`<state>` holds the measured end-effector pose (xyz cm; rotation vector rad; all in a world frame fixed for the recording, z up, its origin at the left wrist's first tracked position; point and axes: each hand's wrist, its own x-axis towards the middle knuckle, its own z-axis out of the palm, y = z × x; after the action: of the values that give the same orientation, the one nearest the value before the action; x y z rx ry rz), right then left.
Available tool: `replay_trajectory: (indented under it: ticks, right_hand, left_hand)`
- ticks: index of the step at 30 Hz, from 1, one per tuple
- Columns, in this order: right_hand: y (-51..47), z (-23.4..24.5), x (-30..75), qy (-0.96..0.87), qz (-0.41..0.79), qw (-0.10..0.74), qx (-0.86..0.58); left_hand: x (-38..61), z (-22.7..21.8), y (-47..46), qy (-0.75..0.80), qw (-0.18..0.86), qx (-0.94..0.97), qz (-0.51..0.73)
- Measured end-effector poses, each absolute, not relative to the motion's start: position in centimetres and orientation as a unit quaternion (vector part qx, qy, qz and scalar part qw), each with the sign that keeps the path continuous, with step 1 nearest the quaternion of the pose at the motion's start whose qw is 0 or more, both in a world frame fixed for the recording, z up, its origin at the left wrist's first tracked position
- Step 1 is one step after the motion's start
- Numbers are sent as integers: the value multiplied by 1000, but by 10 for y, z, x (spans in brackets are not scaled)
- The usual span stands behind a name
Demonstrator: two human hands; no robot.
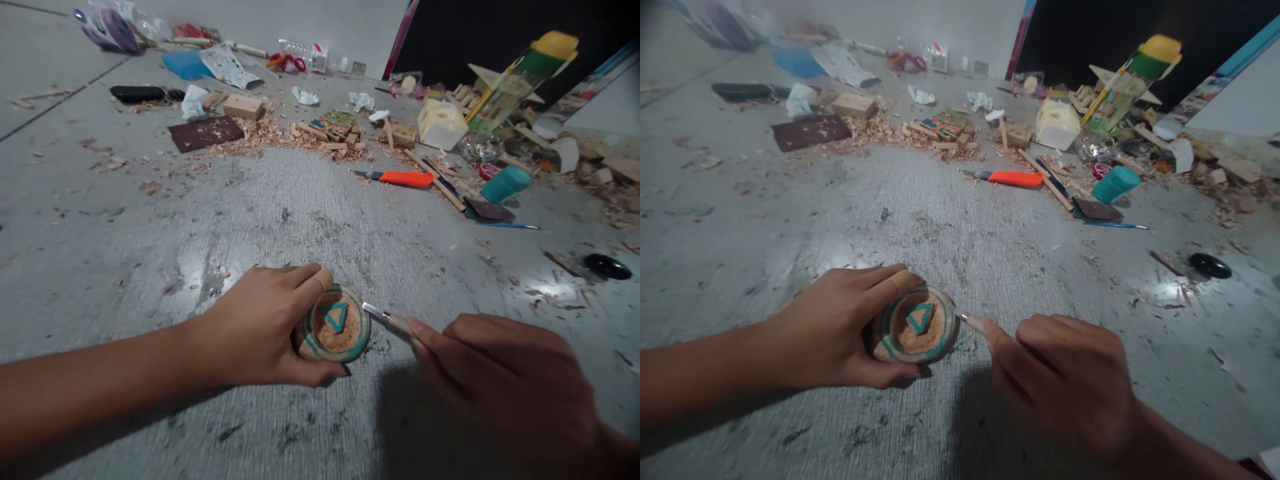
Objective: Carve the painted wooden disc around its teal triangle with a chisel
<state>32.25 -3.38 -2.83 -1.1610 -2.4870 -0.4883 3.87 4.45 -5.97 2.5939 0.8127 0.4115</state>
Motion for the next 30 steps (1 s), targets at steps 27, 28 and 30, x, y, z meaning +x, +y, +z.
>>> replay_trajectory:
  ticks: [27,28,30]
  right_hand:
    - [-20,34,288,-953,-94,43,-286]
    - [-21,34,287,-952,-92,41,-287]
    - [-21,34,286,-952,-90,45,-288]
  left_hand:
    - [41,-55,41,255,176,944,117]
    - [41,-55,40,257,171,944,119]
    - [42,-54,39,259,158,945,121]
